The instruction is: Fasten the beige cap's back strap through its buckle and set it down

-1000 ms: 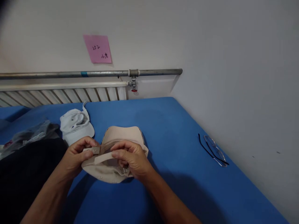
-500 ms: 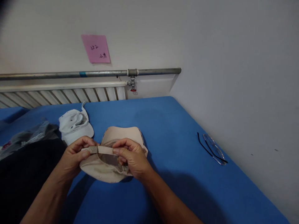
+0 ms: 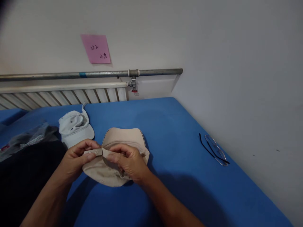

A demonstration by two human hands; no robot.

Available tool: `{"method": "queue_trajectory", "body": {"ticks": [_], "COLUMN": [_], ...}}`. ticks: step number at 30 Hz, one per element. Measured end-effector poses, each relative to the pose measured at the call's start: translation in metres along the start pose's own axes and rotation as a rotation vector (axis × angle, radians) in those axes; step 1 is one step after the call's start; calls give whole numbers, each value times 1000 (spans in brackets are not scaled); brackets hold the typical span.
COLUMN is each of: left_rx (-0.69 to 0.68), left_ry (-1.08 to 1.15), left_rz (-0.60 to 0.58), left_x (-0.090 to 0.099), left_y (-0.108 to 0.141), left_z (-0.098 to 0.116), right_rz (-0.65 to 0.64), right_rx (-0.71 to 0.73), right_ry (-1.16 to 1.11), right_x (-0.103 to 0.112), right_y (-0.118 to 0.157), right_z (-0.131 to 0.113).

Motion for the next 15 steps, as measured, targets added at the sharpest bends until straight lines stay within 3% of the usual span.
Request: {"method": "queue_trajectory", "body": {"ticks": [7, 12, 15], "left_rx": [-102, -383, -474], "left_ry": [-237, -425, -498], "left_rz": [-27, -170, -195], "left_x": [0, -13, -15], "left_y": [1, 3, 4], "left_z": [6, 20, 24], "right_rz": [38, 18, 30], "right_rx": [55, 54, 40], "right_ry": [107, 116, 88], "right_x": [0, -3, -3], "right_y": [2, 3, 3], "right_z": [-6, -7, -6]}}
Point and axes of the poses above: each hand's wrist, its own y-axis away from the middle knuckle, its own x-axis out of the back of the hand, z = x × y, the point moved 7 cm from there along -y, towards the middle knuckle, and after that the axes turned 10 degrees about z, right-handed, at the moved point
